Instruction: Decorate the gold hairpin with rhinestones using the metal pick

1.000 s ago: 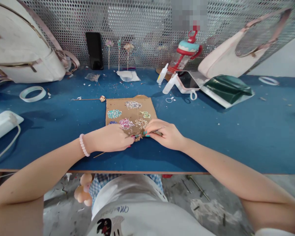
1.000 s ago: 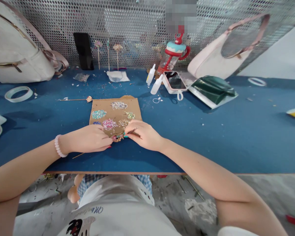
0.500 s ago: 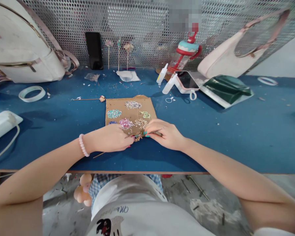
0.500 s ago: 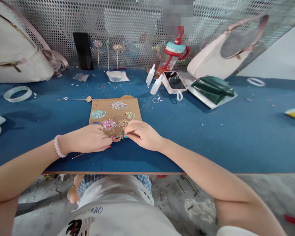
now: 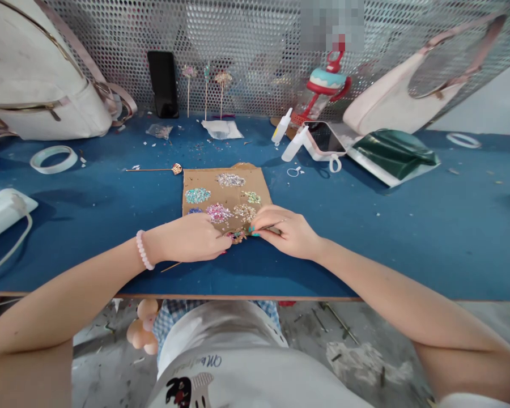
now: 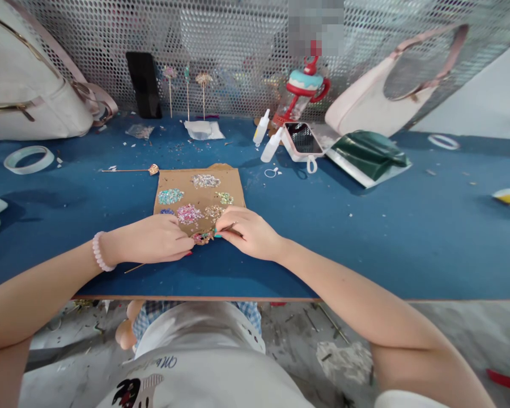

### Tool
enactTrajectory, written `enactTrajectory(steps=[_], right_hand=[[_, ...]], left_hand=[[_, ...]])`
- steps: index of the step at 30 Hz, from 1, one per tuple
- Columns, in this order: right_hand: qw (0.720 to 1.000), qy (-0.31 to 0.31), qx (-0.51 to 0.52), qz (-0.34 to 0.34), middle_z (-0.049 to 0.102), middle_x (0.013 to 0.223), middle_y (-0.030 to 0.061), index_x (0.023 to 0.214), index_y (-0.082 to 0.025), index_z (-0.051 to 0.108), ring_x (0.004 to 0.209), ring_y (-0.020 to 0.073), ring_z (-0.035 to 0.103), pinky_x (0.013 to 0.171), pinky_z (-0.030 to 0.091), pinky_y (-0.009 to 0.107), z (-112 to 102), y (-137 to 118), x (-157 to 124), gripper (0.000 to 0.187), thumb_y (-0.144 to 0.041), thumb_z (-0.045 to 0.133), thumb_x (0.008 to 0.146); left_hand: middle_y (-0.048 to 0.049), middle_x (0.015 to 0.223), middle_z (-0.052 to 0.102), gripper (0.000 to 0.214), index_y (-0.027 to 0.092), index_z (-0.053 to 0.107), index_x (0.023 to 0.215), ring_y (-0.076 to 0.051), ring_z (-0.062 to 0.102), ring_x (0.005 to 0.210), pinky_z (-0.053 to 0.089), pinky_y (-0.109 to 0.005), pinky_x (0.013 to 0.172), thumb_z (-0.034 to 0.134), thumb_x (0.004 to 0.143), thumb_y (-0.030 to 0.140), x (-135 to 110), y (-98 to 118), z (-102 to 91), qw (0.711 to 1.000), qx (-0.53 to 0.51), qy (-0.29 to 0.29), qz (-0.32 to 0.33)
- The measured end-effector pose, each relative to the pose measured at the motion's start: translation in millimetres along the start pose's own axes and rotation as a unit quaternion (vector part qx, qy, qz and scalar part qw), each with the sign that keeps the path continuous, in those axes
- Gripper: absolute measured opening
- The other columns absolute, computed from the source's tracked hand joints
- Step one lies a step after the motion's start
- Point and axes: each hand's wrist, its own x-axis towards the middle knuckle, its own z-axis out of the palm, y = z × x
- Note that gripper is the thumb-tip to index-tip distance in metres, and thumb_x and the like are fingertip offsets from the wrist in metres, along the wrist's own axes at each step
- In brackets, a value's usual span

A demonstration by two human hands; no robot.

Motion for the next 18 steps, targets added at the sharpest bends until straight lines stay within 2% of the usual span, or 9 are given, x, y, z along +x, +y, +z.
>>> enactTrajectory(steps=[7, 18], right_hand=[[1.0, 0.0, 0.0, -0.003, 0.065, 0.076, 0.0033, 0.085, -0.02, 0.056, 0.074, 0.0156, 0.061, 0.067, 0.053, 0.032, 0.1, 0.5, -0.7, 0.009, -0.012, 0.053, 0.088], [1.0, 0.0, -0.003, -0.006, 0.065, 0.075, 0.0029, 0.085, -0.02, 0.056, 0.074, 0.0155, 0.061, 0.067, 0.052, 0.031, -0.3, 0.4, -0.1, 0.009, -0.013, 0.052, 0.088]], left_hand=[[-0.0034, 0.067, 0.064, 0.024, 0.017, 0.055, 0.073, -0.017, 0.059, 0.058, 0.041, -0.03, 0.059, 0.043, 0.094, 0.018, -0.3, -0.9, 0.6, 1.0, 0.001, -0.003, 0.005], [-0.0024, 0.062, 0.062, 0.025, 0.017, 0.055, 0.071, -0.016, 0.058, 0.055, 0.039, -0.03, 0.057, 0.042, 0.093, 0.017, 0.1, -0.8, 0.7, 1.0, 0.002, 0.003, 0.002]])
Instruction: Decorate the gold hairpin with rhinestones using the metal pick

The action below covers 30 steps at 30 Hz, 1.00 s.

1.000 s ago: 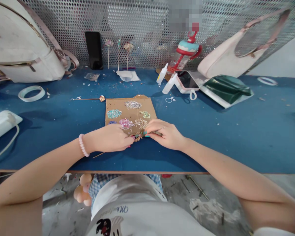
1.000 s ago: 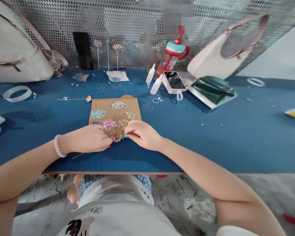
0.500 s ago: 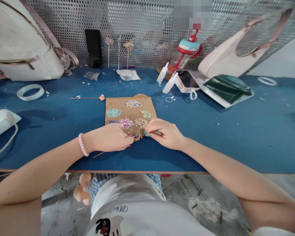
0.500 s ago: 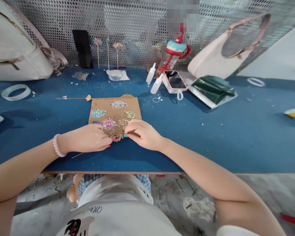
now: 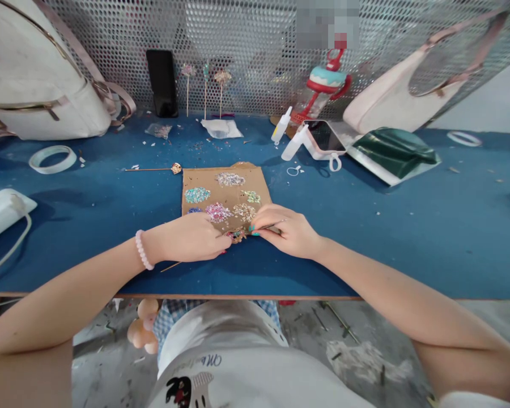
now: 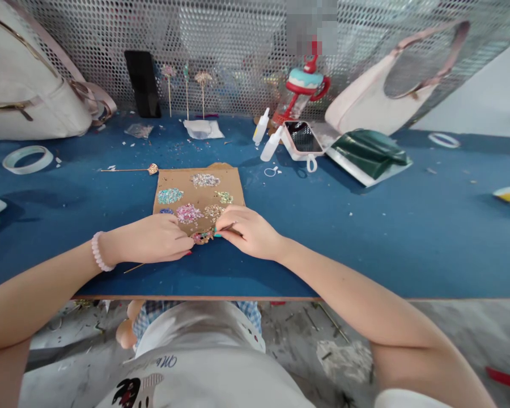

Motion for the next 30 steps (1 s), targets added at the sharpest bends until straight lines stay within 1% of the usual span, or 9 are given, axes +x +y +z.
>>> enactTrajectory(steps=[11, 19, 24, 27, 30], right_hand=[[1.0, 0.002, -0.002, 0.005, 0.065, 0.076, 0.0033, 0.085, -0.02, 0.056, 0.074, 0.0156, 0.061, 0.067, 0.053, 0.032, -0.2, 0.8, 0.2, 0.008, -0.014, 0.052, 0.089], [1.0, 0.015, 0.004, 0.011, 0.067, 0.076, 0.003, 0.086, -0.021, 0.058, 0.075, 0.016, 0.063, 0.068, 0.054, 0.032, 0.0, 0.5, 0.3, 0.007, -0.016, 0.054, 0.088], [0.999, 0.034, 0.006, 0.032, 0.067, 0.078, 0.0035, 0.088, -0.022, 0.059, 0.074, 0.016, 0.064, 0.067, 0.055, 0.031, -1.6, 2.6, -1.6, 0.002, -0.021, 0.057, 0.087], [0.998, 0.047, 0.009, 0.048, 0.068, 0.081, 0.004, 0.088, -0.022, 0.059, 0.078, 0.0165, 0.065, 0.07, 0.055, 0.032, -2.1, 5.6, -2.9, 0.002, -0.021, 0.058, 0.087], [0.996, 0.056, 0.011, 0.064, 0.068, 0.081, 0.0034, 0.085, -0.022, 0.06, 0.081, 0.0166, 0.065, 0.073, 0.055, 0.032, -2.7, 8.7, -2.9, 0.002, -0.021, 0.059, 0.086]], left_hand=[[-0.0015, 0.062, 0.061, 0.026, 0.017, 0.055, 0.071, -0.015, 0.055, 0.053, 0.038, -0.029, 0.055, 0.042, 0.093, 0.017, -1.0, 0.0, 0.2, 1.0, 0.006, 0.01, 0.002], [-0.0028, 0.066, 0.063, 0.025, 0.017, 0.055, 0.071, -0.015, 0.057, 0.056, 0.041, -0.029, 0.058, 0.043, 0.092, 0.015, -0.7, 0.3, 1.3, 1.0, 0.011, 0.02, 0.005], [-0.0034, 0.066, 0.062, 0.024, 0.016, 0.056, 0.071, -0.016, 0.058, 0.058, 0.042, -0.03, 0.058, 0.044, 0.092, 0.016, -0.9, 0.6, 1.1, 1.0, 0.011, 0.025, 0.007], [-0.003, 0.062, 0.061, 0.025, 0.017, 0.056, 0.071, -0.017, 0.057, 0.055, 0.042, -0.03, 0.058, 0.042, 0.092, 0.015, -0.5, 0.5, -0.2, 1.0, 0.01, 0.022, 0.009], [-0.0041, 0.065, 0.062, 0.026, 0.017, 0.055, 0.069, -0.017, 0.057, 0.056, 0.042, -0.03, 0.057, 0.043, 0.092, 0.015, 0.1, 0.5, -1.3, 1.0, 0.011, 0.02, 0.011]])
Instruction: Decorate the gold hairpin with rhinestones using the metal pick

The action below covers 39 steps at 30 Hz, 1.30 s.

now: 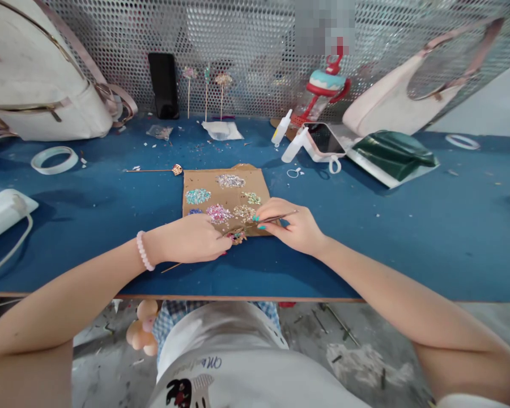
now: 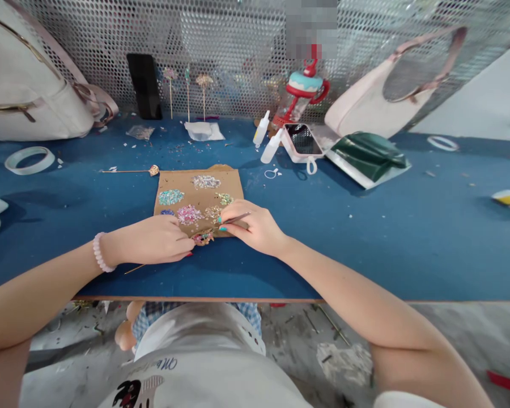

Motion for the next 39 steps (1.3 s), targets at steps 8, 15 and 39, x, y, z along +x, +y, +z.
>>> enactTrajectory(steps=[8, 15, 39], right_hand=[[0.998, 0.024, -0.005, 0.059, 0.066, 0.079, 0.0037, 0.082, -0.021, 0.062, 0.076, 0.0154, 0.064, 0.07, 0.054, 0.03, -2, 9, 3, 0.01, -0.03, 0.059, 0.087], [0.996, 0.019, 0.001, 0.082, 0.066, 0.081, 0.005, 0.082, -0.021, 0.063, 0.075, 0.0154, 0.063, 0.068, 0.054, 0.03, -1, 10, 1, 0.015, -0.034, 0.058, 0.087], [0.996, 0.031, -0.017, 0.077, 0.068, 0.079, 0.0045, 0.082, -0.021, 0.061, 0.074, 0.0165, 0.065, 0.069, 0.055, 0.031, 4, 9, -1, 0.009, -0.028, 0.057, 0.087]], left_hand=[[-0.0016, 0.056, 0.059, 0.024, 0.017, 0.055, 0.07, -0.016, 0.055, 0.05, 0.041, -0.029, 0.054, 0.044, 0.091, 0.016, -1, 1, 1.8, 1.0, 0.009, -0.005, -0.012], [-0.0055, 0.071, 0.066, 0.026, 0.016, 0.058, 0.074, -0.017, 0.061, 0.062, 0.043, -0.029, 0.057, 0.041, 0.093, 0.019, -2, 1, 2.3, 1.0, 0.011, 0.0, -0.016], [0.0009, 0.049, 0.055, 0.04, 0.019, 0.048, 0.059, -0.012, 0.049, 0.044, 0.034, -0.029, 0.05, 0.034, 0.096, 0.027, -1, -3, 20.5, 0.993, -0.014, 0.113, 0.042]])
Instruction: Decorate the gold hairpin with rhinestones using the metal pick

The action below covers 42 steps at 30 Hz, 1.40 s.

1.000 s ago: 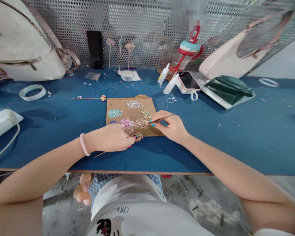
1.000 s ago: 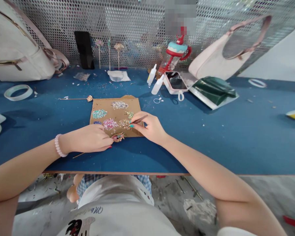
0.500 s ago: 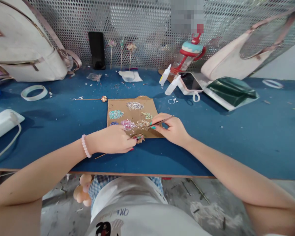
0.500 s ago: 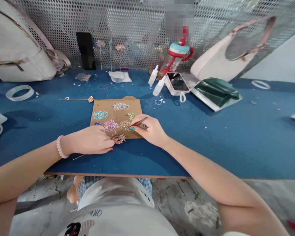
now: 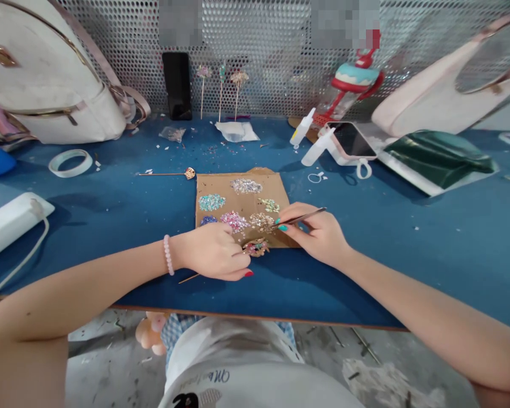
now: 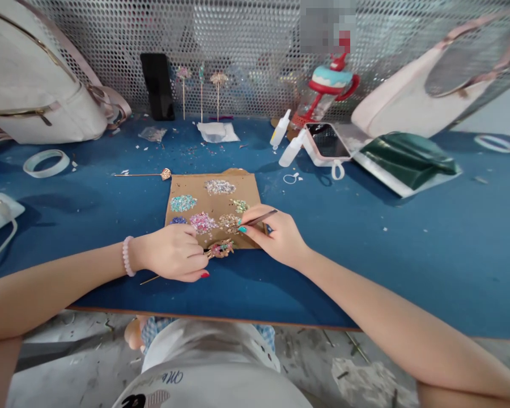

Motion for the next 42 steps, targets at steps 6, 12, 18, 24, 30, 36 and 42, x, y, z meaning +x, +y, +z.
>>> enactTrajectory(steps=[6, 12, 18, 24, 30, 36, 42], right_hand=[[1.0, 0.005, -0.031, -0.005, 0.067, 0.077, 0.0045, 0.081, -0.022, 0.061, 0.074, 0.0178, 0.066, 0.067, 0.056, 0.032, 3, 0, 1, 0.009, -0.027, 0.056, 0.088], [0.997, 0.015, -0.071, -0.034, 0.067, 0.079, 0.0048, 0.084, -0.023, 0.061, 0.075, 0.0175, 0.065, 0.067, 0.056, 0.031, 6, -2, 3, 0.006, -0.019, 0.057, 0.086], [0.992, 0.007, -0.096, -0.085, 0.065, 0.086, 0.0046, 0.089, -0.026, 0.063, 0.075, 0.0173, 0.064, 0.065, 0.055, 0.032, 7, -9, 3, 0.01, -0.019, 0.056, 0.086], [0.984, 0.005, -0.129, -0.126, 0.056, 0.071, 0.0024, 0.096, -0.029, 0.065, 0.061, 0.0151, 0.056, 0.051, 0.047, 0.03, 7, -13, 4, 0.016, -0.019, 0.057, 0.086], [0.98, -0.008, -0.14, -0.143, 0.059, 0.073, 0.0027, 0.104, -0.029, 0.063, 0.063, 0.0163, 0.057, 0.056, 0.049, 0.032, 8, -12, 2, 0.024, -0.016, 0.054, 0.087], [0.974, 0.011, -0.171, -0.146, 0.062, 0.078, 0.004, 0.111, -0.028, 0.06, 0.066, 0.0177, 0.057, 0.059, 0.049, 0.033, 11, -9, 1, 0.032, -0.011, 0.055, 0.084], [0.968, 0.024, -0.209, -0.14, 0.065, 0.076, 0.003, 0.102, -0.026, 0.063, 0.066, 0.0163, 0.059, 0.061, 0.049, 0.032, 14, -5, 1, 0.025, -0.01, 0.056, 0.084]], left_hand=[[0.0026, 0.047, 0.051, 0.038, 0.019, 0.047, 0.057, -0.011, 0.044, 0.04, 0.031, -0.028, 0.047, 0.041, 0.094, 0.027, 4, -7, -1.2, 0.996, -0.013, 0.03, 0.083], [-0.0002, 0.053, 0.053, 0.032, 0.019, 0.059, 0.066, -0.014, 0.049, 0.046, 0.036, -0.031, 0.05, 0.048, 0.093, 0.033, 11, -18, -11.5, 0.975, -0.04, 0.063, 0.207], [-0.0062, 0.075, 0.061, 0.034, 0.022, 0.065, 0.075, -0.018, 0.059, 0.067, 0.043, -0.032, 0.057, 0.046, 0.094, 0.043, 26, -27, -13.4, 0.938, -0.065, 0.093, 0.327], [-0.0053, 0.082, 0.061, 0.034, 0.024, 0.064, 0.08, -0.016, 0.057, 0.07, 0.043, -0.03, 0.05, 0.045, 0.094, 0.048, 25, -30, -3.1, 0.94, -0.08, 0.093, 0.32], [-0.0064, 0.084, 0.061, 0.04, 0.022, 0.061, 0.077, -0.016, 0.053, 0.067, 0.035, -0.033, 0.049, 0.041, 0.094, 0.053, 15, -31, 2.5, 0.965, -0.1, 0.017, 0.241], [-0.0055, 0.077, 0.059, 0.039, 0.021, 0.059, 0.078, -0.017, 0.05, 0.066, 0.035, -0.035, 0.055, 0.036, 0.097, 0.047, 17, -31, 3.0, 0.976, -0.124, -0.05, 0.174], [-0.0042, 0.074, 0.057, 0.042, 0.019, 0.058, 0.078, -0.016, 0.047, 0.062, 0.031, -0.034, 0.054, 0.03, 0.099, 0.042, 12, -36, 4.2, 0.977, -0.13, -0.058, 0.16]])
